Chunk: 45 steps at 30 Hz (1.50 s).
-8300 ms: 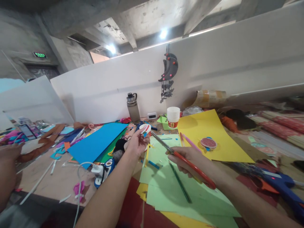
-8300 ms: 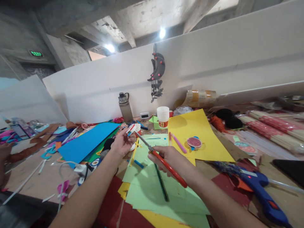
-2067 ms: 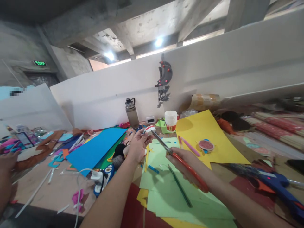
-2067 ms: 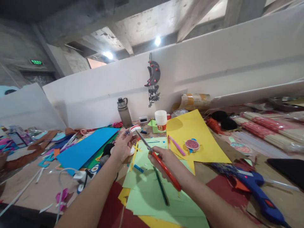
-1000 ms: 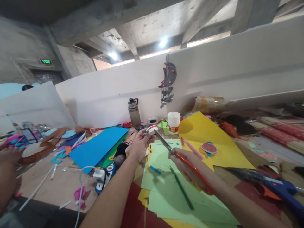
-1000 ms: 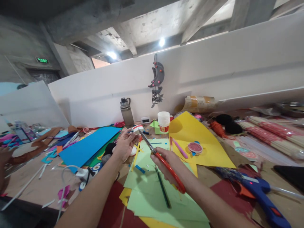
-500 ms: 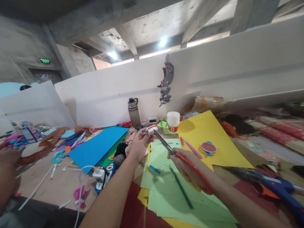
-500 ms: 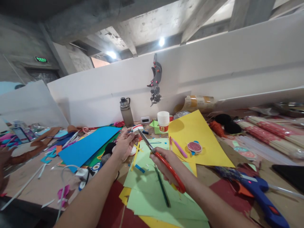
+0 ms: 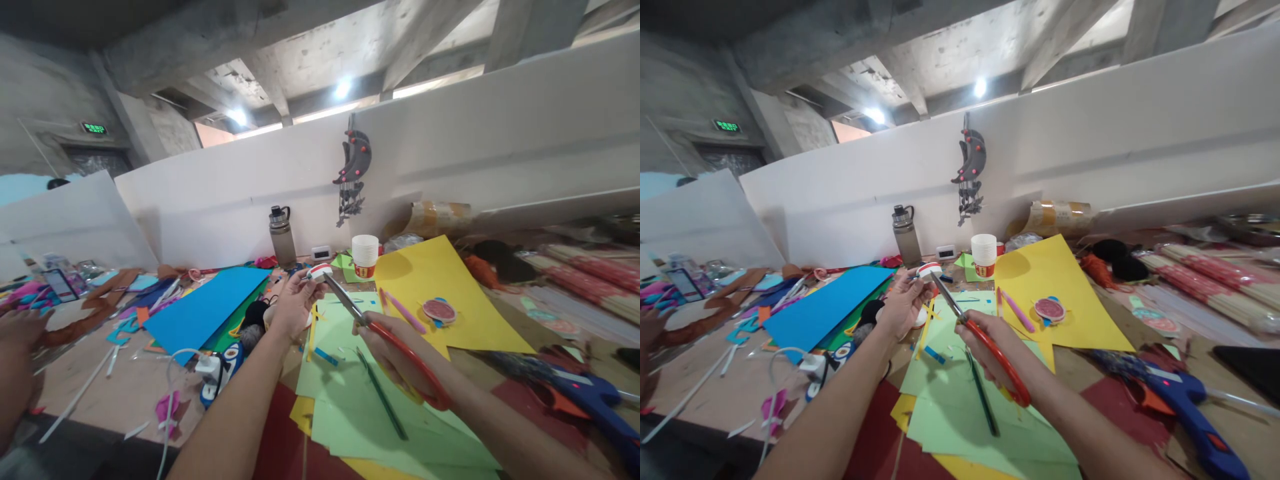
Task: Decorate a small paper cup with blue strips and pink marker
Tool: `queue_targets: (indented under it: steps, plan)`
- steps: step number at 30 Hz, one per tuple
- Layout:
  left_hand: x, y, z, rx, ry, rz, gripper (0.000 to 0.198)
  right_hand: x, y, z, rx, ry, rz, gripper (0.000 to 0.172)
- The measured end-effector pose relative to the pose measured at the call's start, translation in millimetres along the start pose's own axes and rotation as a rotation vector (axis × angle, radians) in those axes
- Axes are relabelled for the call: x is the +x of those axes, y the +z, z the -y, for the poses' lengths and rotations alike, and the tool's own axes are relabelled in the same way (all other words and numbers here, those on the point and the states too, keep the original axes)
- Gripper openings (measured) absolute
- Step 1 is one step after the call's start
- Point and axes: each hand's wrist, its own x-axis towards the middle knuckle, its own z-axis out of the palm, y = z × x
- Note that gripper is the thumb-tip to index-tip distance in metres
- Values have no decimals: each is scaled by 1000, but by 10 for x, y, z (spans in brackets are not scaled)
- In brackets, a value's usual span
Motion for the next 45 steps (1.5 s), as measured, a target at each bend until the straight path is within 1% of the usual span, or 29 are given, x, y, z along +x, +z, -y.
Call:
queue_targets:
  steps: [8, 13, 19, 24, 26, 28, 31, 32, 34, 37, 41, 43, 44, 45]
  plan:
    - [22, -50, -5, 4, 17, 60, 32, -23, -9, -8, -7, -17, 27, 29]
    - [29, -66, -18, 19, 7, 65, 33, -19, 29, 3, -29, 18, -26, 26]
    - [20, -73, -36, 31, 10, 97, 31, -8, 24, -4, 2, 36, -11, 27]
    - [14, -81, -64, 36, 15, 111, 29, 16, 14, -69, -46, -16, -29, 26]
    - [11, -83, -75, 40, 23, 117, 29, 31, 1, -77, -89, -18, -11, 26]
    - [12, -87, -77, 51, 35, 115, 29, 48, -29, -78, -142, -76, 14, 26]
    - [23, -99, -56, 77, 39, 84, 30, 67, -89, -79, -233, -229, 0, 26]
    - [29, -102, -44, 82, 35, 67, 30, 68, -105, -81, -248, -261, -12, 27]
    - [40, -104, -19, 84, 29, 39, 32, 63, -122, -89, -243, -278, -22, 29]
    - [46, -84, 2, 78, 48, 20, 34, 37, -112, -101, -158, -215, 14, 33]
    - [34, -32, -27, 62, 83, -19, 35, 6, -111, -102, 23, -90, 145, 42]
    - [31, -15, -51, 57, 95, -47, 35, 24, -130, -113, -15, -42, 162, 45]
    - [31, -11, -60, 61, 103, -66, 34, 42, -139, -127, -86, -26, 140, 45]
    - [33, -10, -64, 70, 111, -92, 34, 65, -144, -146, -187, -34, 90, 43]
